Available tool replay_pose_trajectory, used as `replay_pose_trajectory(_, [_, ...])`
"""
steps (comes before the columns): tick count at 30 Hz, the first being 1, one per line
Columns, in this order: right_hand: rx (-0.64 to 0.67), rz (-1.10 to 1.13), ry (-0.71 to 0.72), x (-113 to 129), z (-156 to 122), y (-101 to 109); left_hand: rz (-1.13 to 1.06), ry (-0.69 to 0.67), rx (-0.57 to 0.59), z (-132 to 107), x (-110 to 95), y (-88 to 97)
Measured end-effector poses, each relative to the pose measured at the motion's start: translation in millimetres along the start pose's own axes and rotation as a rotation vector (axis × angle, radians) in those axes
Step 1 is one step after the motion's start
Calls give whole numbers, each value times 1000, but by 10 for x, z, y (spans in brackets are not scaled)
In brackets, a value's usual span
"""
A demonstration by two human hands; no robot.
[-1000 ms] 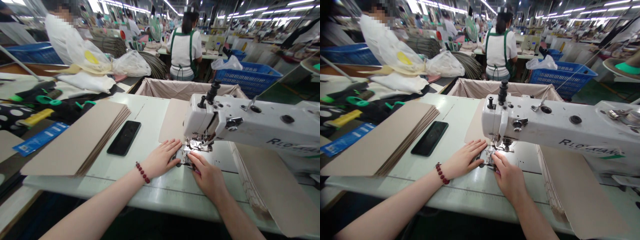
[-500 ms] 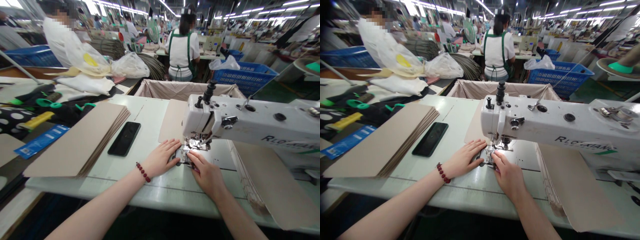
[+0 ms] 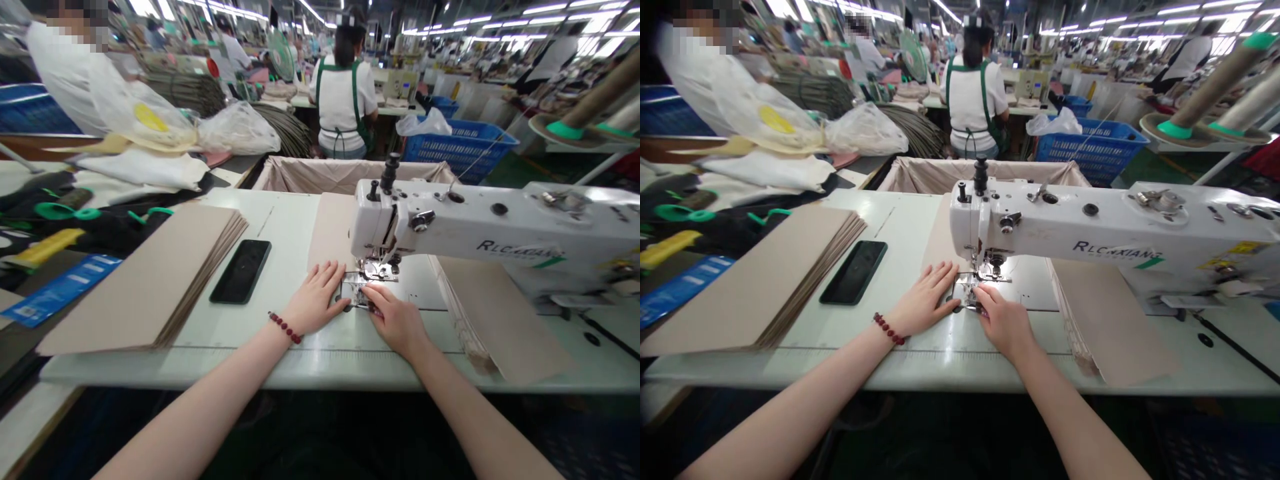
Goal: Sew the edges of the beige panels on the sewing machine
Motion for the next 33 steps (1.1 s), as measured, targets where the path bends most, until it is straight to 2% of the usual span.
replay_pose_trajectory(4, [-14,21,-5,-6,-5,6,92,167,-68,-17,27,210])
replay_pose_trajectory(7, [-12,53,0,-4,1,39,156,251,-68,-146,-9,279])
replay_pose_trajectory(11, [5,107,10,-24,-114,174,191,258,25,-517,-185,181])
replay_pose_trajectory(15, [3,184,-177,-203,-481,325,63,113,106,-798,-486,55])
replay_pose_trajectory(19, [78,317,-389,-397,-1010,314,-105,-57,137,-733,-731,10])
replay_pose_trajectory(25, [119,430,-499,-560,-1653,41,-120,-91,97,-540,-799,15])
replay_pose_trajectory(29, [89,340,-473,-533,-1777,-131,-98,-100,92,-537,-820,16])
replay_pose_trajectory(33, [1,216,-409,-432,-1696,-132,-85,-102,99,-537,-825,21])
Point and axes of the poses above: each hand's wrist, its own z-axis towards the middle knuckle, its own y-axis out of the back of the hand, x = y × z, the point moved 6 cm from there along z, towards the middle knuckle, and after that the axes turned 15 degrees about -y, right-handed, at the moved point
